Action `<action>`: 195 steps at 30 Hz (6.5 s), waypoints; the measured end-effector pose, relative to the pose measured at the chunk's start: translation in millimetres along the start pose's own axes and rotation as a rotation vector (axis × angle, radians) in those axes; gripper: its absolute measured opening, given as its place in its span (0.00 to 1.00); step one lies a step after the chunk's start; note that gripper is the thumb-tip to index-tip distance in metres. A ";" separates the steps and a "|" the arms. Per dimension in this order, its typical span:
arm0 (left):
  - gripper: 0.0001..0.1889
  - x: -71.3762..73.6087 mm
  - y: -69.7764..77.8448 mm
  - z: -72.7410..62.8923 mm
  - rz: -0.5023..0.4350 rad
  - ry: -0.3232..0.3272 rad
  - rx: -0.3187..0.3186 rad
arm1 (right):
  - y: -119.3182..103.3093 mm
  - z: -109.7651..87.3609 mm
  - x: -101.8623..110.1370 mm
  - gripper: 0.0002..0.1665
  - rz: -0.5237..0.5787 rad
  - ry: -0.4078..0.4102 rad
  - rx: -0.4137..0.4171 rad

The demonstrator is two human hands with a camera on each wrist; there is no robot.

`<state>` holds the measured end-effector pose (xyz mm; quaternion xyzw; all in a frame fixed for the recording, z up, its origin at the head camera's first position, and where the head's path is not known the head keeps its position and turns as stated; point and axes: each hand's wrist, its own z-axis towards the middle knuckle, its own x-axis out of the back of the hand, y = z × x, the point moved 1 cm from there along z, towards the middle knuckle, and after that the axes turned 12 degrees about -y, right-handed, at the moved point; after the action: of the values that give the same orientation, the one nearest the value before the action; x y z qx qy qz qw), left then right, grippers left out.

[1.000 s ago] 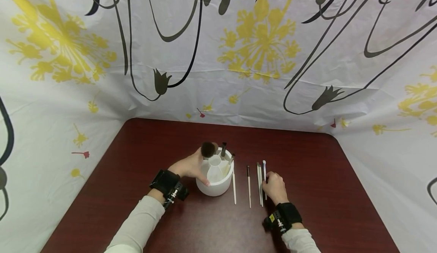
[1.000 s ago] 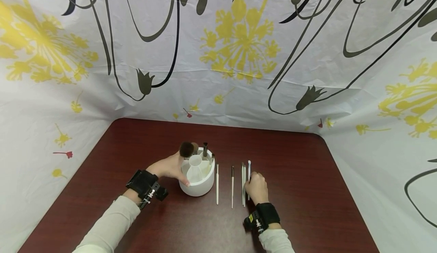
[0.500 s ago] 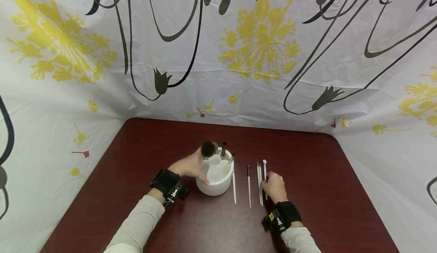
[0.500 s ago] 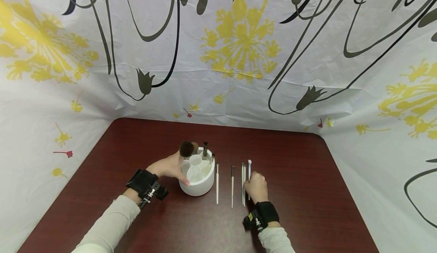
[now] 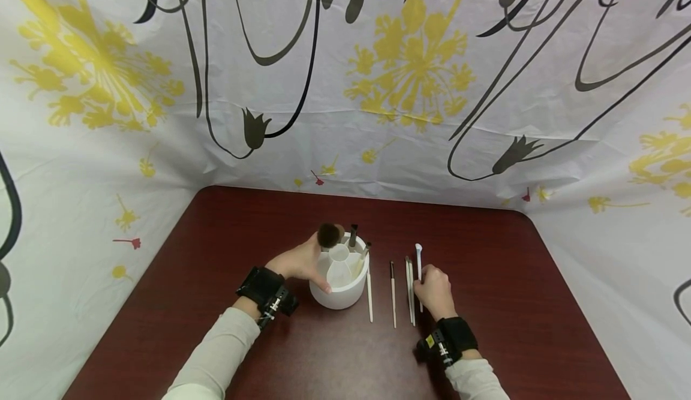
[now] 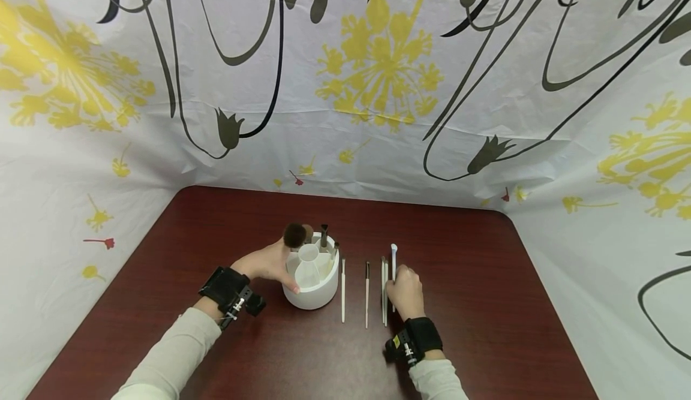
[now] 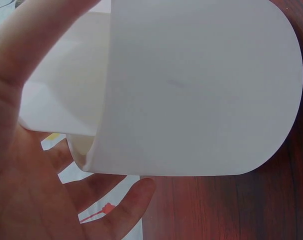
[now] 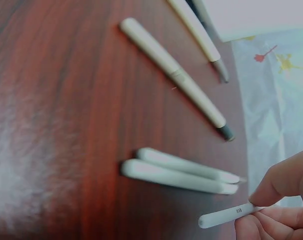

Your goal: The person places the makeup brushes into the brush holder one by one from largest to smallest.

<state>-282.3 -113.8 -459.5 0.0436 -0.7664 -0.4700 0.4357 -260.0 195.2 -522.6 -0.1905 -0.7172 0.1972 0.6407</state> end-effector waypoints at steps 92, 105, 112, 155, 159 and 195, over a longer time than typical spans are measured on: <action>0.64 -0.2 -0.5 -2.7 -0.035 0.013 -0.015 | -114.9 -46.0 56.6 0.15 0.179 0.320 0.524; 0.65 -0.3 -0.6 -3.1 -0.022 0.004 -0.018 | -124.4 -45.5 52.6 0.16 0.204 0.301 0.558; 0.65 -0.7 -0.3 -3.6 -0.020 0.002 -0.020 | -128.8 -45.8 49.0 0.16 0.210 0.301 0.573; 0.65 -1.4 -3.2 -2.5 -0.001 0.018 -0.031 | -137.8 -39.5 23.1 0.15 0.185 0.272 0.567; 0.64 -1.0 -2.4 -3.1 -0.008 0.020 -0.035 | -136.7 -38.8 21.1 0.15 0.181 0.263 0.566; 0.64 -1.5 -4.1 -0.6 -0.021 0.020 -0.042 | -130.5 -36.0 6.1 0.13 0.136 0.207 0.541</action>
<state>-282.3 -115.8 -463.4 0.0473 -0.7515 -0.4899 0.4393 -227.5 88.9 -445.1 -0.0795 -0.5548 0.4032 0.7234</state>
